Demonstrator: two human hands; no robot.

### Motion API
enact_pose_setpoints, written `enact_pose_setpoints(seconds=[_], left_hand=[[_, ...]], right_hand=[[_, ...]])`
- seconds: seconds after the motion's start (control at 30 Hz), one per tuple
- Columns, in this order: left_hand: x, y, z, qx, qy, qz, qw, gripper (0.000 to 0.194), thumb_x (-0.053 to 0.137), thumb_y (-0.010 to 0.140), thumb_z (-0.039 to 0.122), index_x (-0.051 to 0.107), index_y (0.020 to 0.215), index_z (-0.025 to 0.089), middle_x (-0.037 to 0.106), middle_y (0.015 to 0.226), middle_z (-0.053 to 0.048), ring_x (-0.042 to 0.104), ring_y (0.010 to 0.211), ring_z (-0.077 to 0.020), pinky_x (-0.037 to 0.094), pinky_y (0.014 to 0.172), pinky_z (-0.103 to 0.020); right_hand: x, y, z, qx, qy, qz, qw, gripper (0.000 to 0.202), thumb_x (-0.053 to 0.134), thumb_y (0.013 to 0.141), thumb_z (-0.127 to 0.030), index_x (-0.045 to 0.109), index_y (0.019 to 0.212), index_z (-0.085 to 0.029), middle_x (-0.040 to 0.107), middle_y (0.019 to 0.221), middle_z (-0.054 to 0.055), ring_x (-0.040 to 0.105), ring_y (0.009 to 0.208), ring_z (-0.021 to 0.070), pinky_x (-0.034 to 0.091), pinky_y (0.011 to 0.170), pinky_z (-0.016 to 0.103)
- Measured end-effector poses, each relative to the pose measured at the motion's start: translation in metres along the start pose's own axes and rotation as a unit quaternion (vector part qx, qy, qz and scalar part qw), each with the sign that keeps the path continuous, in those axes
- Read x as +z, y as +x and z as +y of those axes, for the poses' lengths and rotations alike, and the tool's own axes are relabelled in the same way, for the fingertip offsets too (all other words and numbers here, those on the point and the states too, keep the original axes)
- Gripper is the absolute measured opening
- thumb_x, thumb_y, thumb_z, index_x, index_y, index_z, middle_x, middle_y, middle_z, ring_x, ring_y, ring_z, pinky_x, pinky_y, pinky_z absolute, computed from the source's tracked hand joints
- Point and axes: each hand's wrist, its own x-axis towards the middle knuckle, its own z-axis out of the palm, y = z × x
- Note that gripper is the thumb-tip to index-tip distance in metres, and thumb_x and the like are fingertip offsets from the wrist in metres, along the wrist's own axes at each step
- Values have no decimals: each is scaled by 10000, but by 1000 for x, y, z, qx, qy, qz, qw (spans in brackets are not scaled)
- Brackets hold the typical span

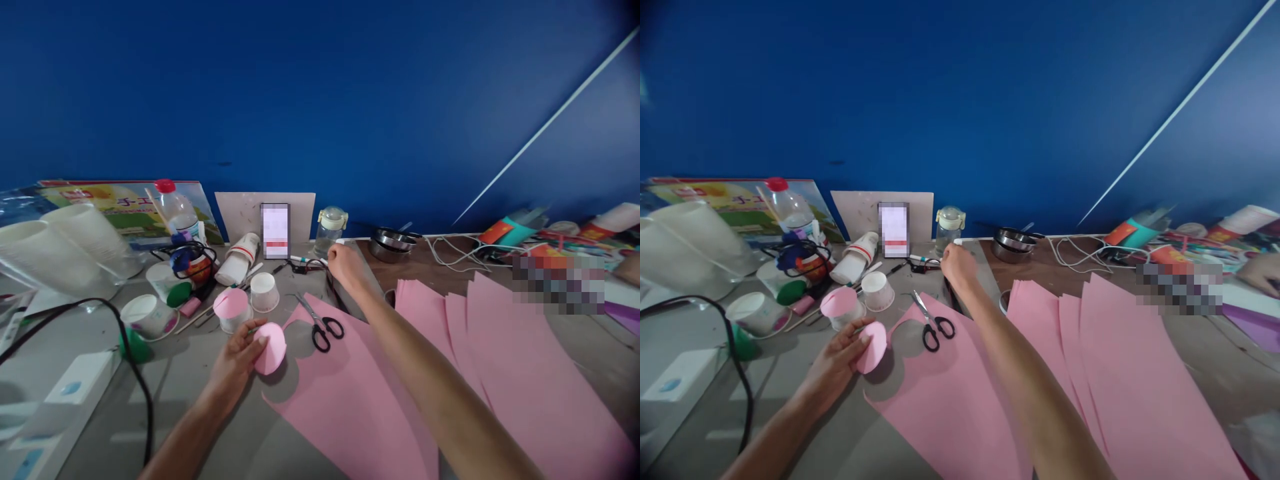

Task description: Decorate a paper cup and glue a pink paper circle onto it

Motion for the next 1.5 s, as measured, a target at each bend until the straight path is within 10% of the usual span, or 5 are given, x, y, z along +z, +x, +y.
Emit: enact_pose_setpoints(seconds=[0.57, 0.93, 1.03, 1.3, 1.5], left_hand=[[1, 0, -1, 5, 47, 18, 999, 541, 873, 587, 368, 628, 1024, 163, 705, 719, -23, 626, 602, -158, 456, 548, -238], [-2, 2, -13, 91, 166, 17, 982, 436, 780, 691, 324, 589, 1052, 171, 678, 762, -8, 568, 640, -143, 434, 574, -233], [-3, 2, -16, 114, 182, 7, 977, 351, 753, 719, 323, 583, 990, 179, 651, 769, 3, 564, 656, -142, 432, 581, -232], [2, 1, -9, 117, 128, -22, 985, 567, 749, 721, 431, 458, 1145, 192, 626, 728, 32, 519, 563, -110, 404, 523, -219], [-1, -1, -13, 76, 180, -96, 976, 582, 737, 737, 431, 460, 1189, 192, 620, 737, 23, 548, 595, -129, 415, 536, -234]], right_hand=[[35, 22, 32, 51, 38, 20, 998, 260, 546, 887, -287, 651, 1044, -108, 660, 1119, 174, 648, 994, 233, 452, 848, 267], [-22, -37, 18, -16, 161, 43, 986, 245, 555, 881, -352, 583, 1039, -167, 697, 1054, 132, 644, 1010, 260, 466, 868, 321], [-33, -66, 8, -86, 374, -68, 921, 210, 552, 888, -393, 589, 949, -196, 708, 963, 73, 658, 923, 210, 478, 849, 301], [-18, -122, -6, 5, 622, -370, 690, 463, 731, 719, -593, 674, 907, -174, 667, 846, 46, 587, 730, 160, 467, 716, 306], [-13, -136, -7, -3, 563, -488, 667, 340, 846, 652, -436, 696, 801, -170, 649, 788, 7, 582, 776, 148, 445, 811, 307]])
